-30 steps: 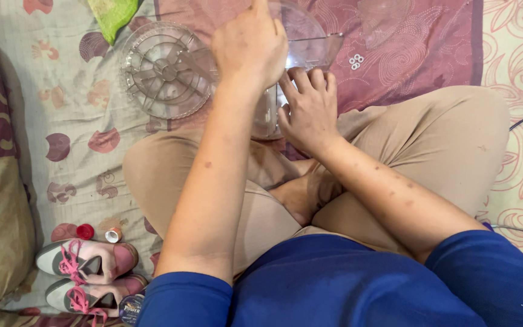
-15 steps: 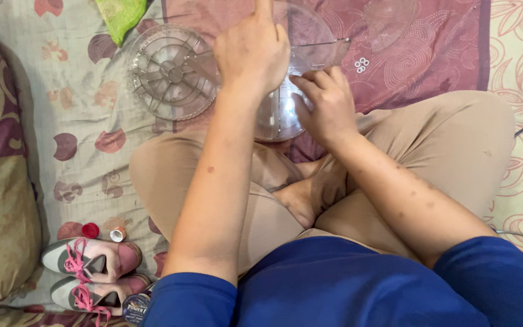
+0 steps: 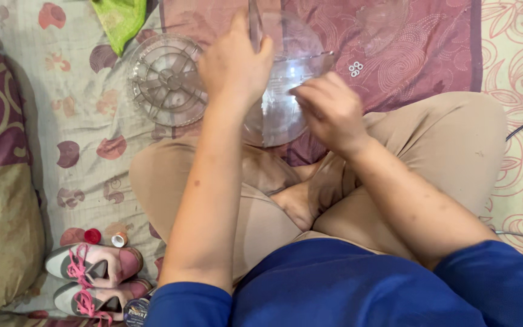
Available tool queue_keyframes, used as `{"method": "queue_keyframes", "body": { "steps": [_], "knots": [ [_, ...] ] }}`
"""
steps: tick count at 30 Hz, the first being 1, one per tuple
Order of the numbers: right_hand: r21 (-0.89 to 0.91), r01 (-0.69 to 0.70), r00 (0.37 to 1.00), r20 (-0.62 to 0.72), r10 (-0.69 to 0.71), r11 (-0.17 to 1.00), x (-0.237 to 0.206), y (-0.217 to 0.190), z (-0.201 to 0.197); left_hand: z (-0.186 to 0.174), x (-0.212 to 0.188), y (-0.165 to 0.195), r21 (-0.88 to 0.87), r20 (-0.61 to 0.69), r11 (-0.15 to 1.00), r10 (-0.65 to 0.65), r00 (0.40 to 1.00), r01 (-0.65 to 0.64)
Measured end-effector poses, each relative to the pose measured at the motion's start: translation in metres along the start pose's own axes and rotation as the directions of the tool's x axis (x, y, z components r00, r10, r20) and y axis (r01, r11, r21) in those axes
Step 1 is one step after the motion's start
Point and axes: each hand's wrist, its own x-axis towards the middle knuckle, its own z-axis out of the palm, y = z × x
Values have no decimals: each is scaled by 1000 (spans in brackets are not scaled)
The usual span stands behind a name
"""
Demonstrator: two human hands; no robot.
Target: The person sits on a bed and takes apart a clear plastic lamp fixture, unscrewing small screws and washers by hand and separating the plastic globe shade panels from the round base plate, setting removed parts on the bed.
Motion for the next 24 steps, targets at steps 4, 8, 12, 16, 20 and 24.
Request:
{"method": "queue_keyframes", "body": {
  "steps": [4,8,12,16,20,24],
  "knots": [
    [173,-278,926,-214,311,945,-9,61,-13,-11,-9,-2,66,23,997,-38,999,37],
    [434,-699,607,-60,792,569,-16,163,8,-21,-18,-3,21,-18,1000,-11,1000,11],
    [98,-937,346,113,931,336,-49,205,46,-30,-32,-4,-26,-19,999,23,1000,-23],
    [202,-884,434,18,901,422,-44,190,58,-36,-48,-5,-12,-25,998,67,997,-68],
    [538,-829,391,357,848,155,-13,140,47,-39,-61,-3,-82,-93,989,116,989,-123],
    [571,-776,580,482,656,267,8,97,46,-43,-68,-1,-58,-65,994,94,993,-98]
  ]
}}
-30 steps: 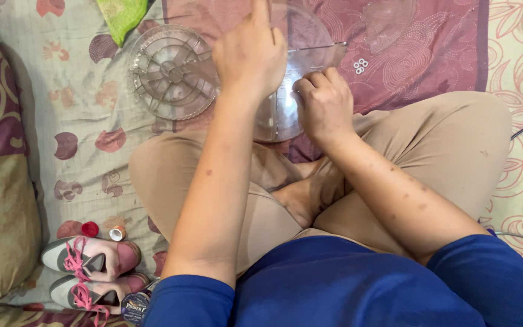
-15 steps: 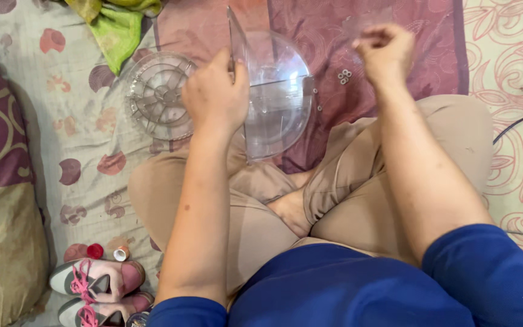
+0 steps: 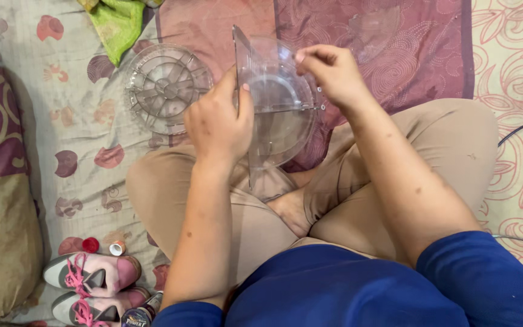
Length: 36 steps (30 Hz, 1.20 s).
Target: The person sits on a bed and takes apart a clear plastic lamp fixture, unscrewing small screws and washers by hand and separating the plastic globe shade panels from the round base plate, setting removed parts on the bed.
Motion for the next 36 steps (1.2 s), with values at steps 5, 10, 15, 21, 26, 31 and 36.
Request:
{"method": "queue_keyframes", "body": {
  "steps": [5,10,15,21,26,31,36],
  "knots": [
    [-89,210,977,-15,-212,974,-4,-5,7,0,0,0,19,0,997,-73,997,73],
    [-197,245,960,-91,-266,949,-4,-12,11,5,4,1,43,-32,998,44,999,-42],
    [-405,235,930,-170,-325,883,-11,-21,22,2,8,2,66,64,998,2,998,-6],
    [-178,-100,995,-37,94,979,20,-24,9,2,4,2,87,31,990,107,994,-109],
    [-147,-161,986,-52,155,976,26,-13,13,5,4,2,79,43,996,38,998,-42],
    [-266,216,974,-5,-226,939,17,-11,16,5,4,1,61,44,998,26,999,-28],
    [-108,139,989,-26,-143,984,21,-9,18,8,6,3,71,59,997,32,998,-36]
  ]
}}
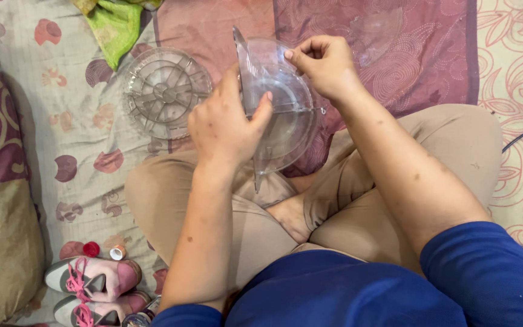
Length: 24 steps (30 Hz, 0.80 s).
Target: The person sits on a bed and takes apart a clear plastic lamp fixture, unscrewing small screws and washers by hand and separating the plastic globe shade panels from the round base plate, setting removed parts on the bed.
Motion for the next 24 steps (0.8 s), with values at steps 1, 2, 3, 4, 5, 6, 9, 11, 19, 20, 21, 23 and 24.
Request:
{"method": "queue_keyframes", "body": {
  "steps": [1,2,3,4,5,6,9,11,19,20,21,23,24],
  "knots": [
    [-21,-1,1000,-28,0,1000,0,3,1,0,0,0,-4,-10,1000,0,1000,0],
    [-102,85,991,-97,-95,991,1,5,2,0,0,0,-8,-21,1000,4,1000,-4],
    [-190,162,969,-156,-193,968,1,9,1,0,-1,0,-14,-33,1000,7,999,-7],
    [-280,233,934,-203,-295,931,2,13,-1,-1,-2,0,-37,-32,999,15,999,-16],
    [-214,213,934,-244,-263,953,7,17,-6,-3,-4,-2,-58,-33,998,25,999,-27],
    [-147,190,933,-281,-225,971,14,21,-14,-3,-5,-3,-80,-32,996,32,999,-35],
    [-124,90,900,-414,-134,988,34,34,-57,-1,-5,-6,-39,-97,993,108,989,-113],
    [34,-247,838,-495,230,969,37,47,-95,3,-2,-8,-22,-121,993,114,986,-117],
    [408,-377,483,-680,552,832,46,108,-137,5,14,-5,-11,-105,997,68,992,-70],
    [423,-372,462,-688,560,826,47,109,-136,1,16,-6,-10,-24,999,48,999,-48],
    [420,-350,460,-701,545,837,48,109,-136,-2,19,-6,-11,56,1000,28,998,-28],
    [407,-284,468,-731,496,868,50,107,-138,-10,26,-12,14,262,997,-74,962,73],
    [401,-230,495,-736,462,887,48,102,-138,-14,30,-16,34,359,992,-123,925,119]
  ]
}}
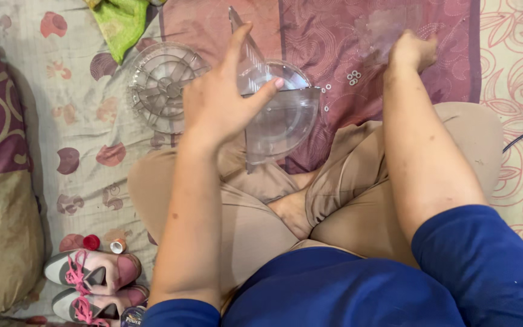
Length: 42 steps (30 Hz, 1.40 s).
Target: The person sits on a bed and takes apart a clear plastic lamp fixture, unscrewing small screws and washers by hand and separating the plastic globe shade panels from the round base plate, setting removed parts on the bed.
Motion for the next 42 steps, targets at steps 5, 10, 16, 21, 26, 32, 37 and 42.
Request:
{"method": "queue_keyframes", "body": {
  "steps": [5,10,16,21,26,32,37,42],
  "knots": [
    [225,-1,929,362,-82,974,-65,-13,-7,-9,9,-13,-75,-132,952,284,950,-295],
    [44,-124,902,422,94,991,-187,18,-31,-6,21,-4,19,-59,1000,-21,998,23],
    [-169,-157,656,719,231,973,-216,20,-16,0,31,15,13,-116,978,-207,971,209],
    [-141,-53,639,756,142,989,-207,19,-16,3,34,16,-2,-120,971,-239,964,240],
    [-138,1,642,760,105,990,-202,20,-14,7,37,12,7,-127,972,-230,965,233],
    [-57,2,671,740,41,998,-185,24,-2,8,45,2,-38,-44,991,-127,991,125],
    [-93,185,698,713,-65,978,-162,14,8,-4,54,0,-243,142,969,-8,990,43],
    [51,122,571,813,-112,991,-146,-10,27,-12,46,-1,-343,275,902,-169,947,260]
  ]
}}
